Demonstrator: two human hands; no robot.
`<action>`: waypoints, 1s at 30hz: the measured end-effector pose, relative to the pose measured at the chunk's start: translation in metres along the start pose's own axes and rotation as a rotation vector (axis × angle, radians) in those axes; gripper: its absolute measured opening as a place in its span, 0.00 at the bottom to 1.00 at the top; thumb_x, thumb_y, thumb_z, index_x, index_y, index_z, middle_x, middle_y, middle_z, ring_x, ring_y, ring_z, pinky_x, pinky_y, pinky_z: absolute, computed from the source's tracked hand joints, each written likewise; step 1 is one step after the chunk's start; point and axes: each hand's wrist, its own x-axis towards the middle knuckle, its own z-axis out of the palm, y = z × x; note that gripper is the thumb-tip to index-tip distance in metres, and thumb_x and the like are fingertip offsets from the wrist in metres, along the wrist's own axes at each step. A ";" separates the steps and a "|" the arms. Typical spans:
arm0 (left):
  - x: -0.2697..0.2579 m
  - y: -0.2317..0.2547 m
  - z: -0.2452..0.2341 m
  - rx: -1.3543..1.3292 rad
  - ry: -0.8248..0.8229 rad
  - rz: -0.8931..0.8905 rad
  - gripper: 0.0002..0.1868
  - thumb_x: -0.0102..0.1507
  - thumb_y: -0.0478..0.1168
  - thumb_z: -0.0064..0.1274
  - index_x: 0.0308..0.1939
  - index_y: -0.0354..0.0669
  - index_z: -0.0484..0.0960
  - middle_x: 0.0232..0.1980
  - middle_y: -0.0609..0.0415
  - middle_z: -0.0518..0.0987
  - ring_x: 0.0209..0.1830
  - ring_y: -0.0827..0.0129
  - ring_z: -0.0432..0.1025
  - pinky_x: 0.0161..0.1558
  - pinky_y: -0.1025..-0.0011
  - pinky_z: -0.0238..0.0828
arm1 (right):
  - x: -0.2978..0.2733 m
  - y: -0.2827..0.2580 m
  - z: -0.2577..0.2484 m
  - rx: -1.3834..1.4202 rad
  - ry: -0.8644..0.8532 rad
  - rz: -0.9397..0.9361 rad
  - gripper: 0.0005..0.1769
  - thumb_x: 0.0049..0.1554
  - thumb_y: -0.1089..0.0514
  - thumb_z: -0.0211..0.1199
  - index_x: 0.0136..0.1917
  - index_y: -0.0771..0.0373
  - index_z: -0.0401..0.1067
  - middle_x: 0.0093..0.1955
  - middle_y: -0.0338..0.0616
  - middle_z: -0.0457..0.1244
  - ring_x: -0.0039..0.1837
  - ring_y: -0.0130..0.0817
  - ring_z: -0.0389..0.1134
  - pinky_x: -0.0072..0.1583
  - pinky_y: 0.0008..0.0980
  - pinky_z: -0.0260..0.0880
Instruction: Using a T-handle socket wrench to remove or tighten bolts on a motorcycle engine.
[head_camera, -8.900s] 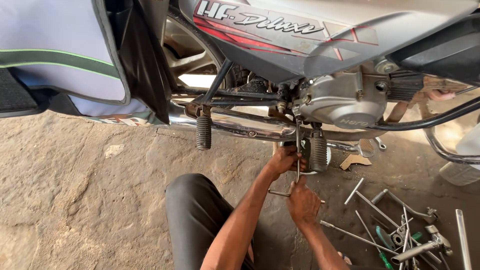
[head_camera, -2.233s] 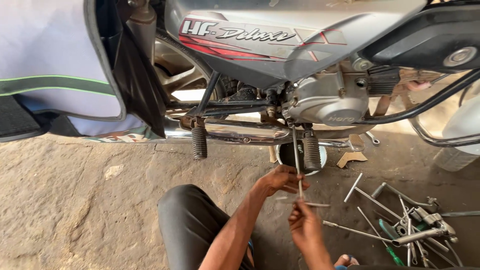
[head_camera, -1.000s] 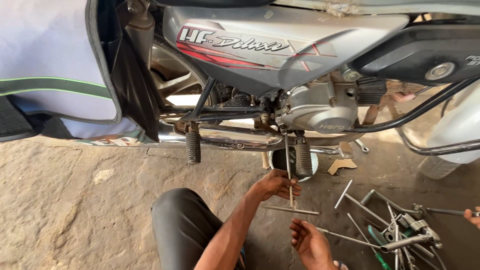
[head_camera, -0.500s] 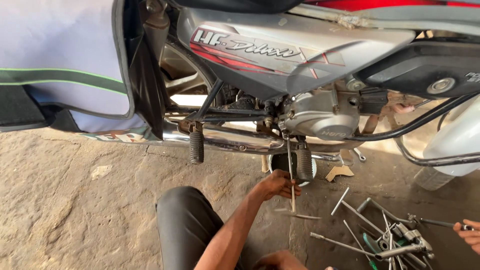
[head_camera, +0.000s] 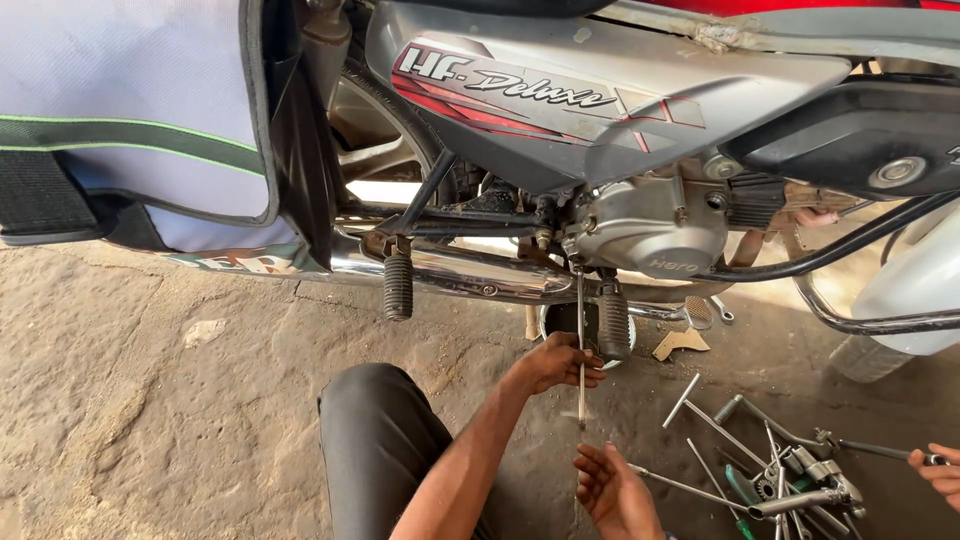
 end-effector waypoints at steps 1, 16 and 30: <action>0.000 -0.001 -0.001 0.003 -0.007 0.005 0.20 0.71 0.33 0.45 0.64 0.25 0.65 0.54 0.33 0.78 0.50 0.49 0.79 0.51 0.57 0.84 | 0.006 0.004 -0.005 0.207 -0.004 0.100 0.31 0.65 0.39 0.50 0.61 0.71 0.71 0.48 0.46 0.63 0.45 0.34 0.64 0.48 0.35 0.70; 0.005 -0.003 0.001 -0.080 -0.055 0.023 0.21 0.70 0.27 0.40 0.67 0.26 0.62 0.59 0.31 0.75 0.59 0.49 0.75 0.61 0.57 0.79 | -0.021 -0.003 0.039 0.643 -0.079 0.162 0.51 0.64 0.24 0.33 0.62 0.76 0.66 0.60 0.57 0.65 0.64 0.46 0.65 0.68 0.45 0.65; -0.023 0.005 0.019 0.095 -0.064 -0.058 0.16 0.69 0.32 0.44 0.59 0.28 0.69 0.51 0.32 0.80 0.50 0.48 0.79 0.52 0.55 0.82 | 0.037 -0.002 0.034 0.249 0.100 -0.439 0.16 0.59 0.70 0.61 0.60 0.77 0.67 0.57 0.67 0.68 0.58 0.50 0.72 0.57 0.36 0.77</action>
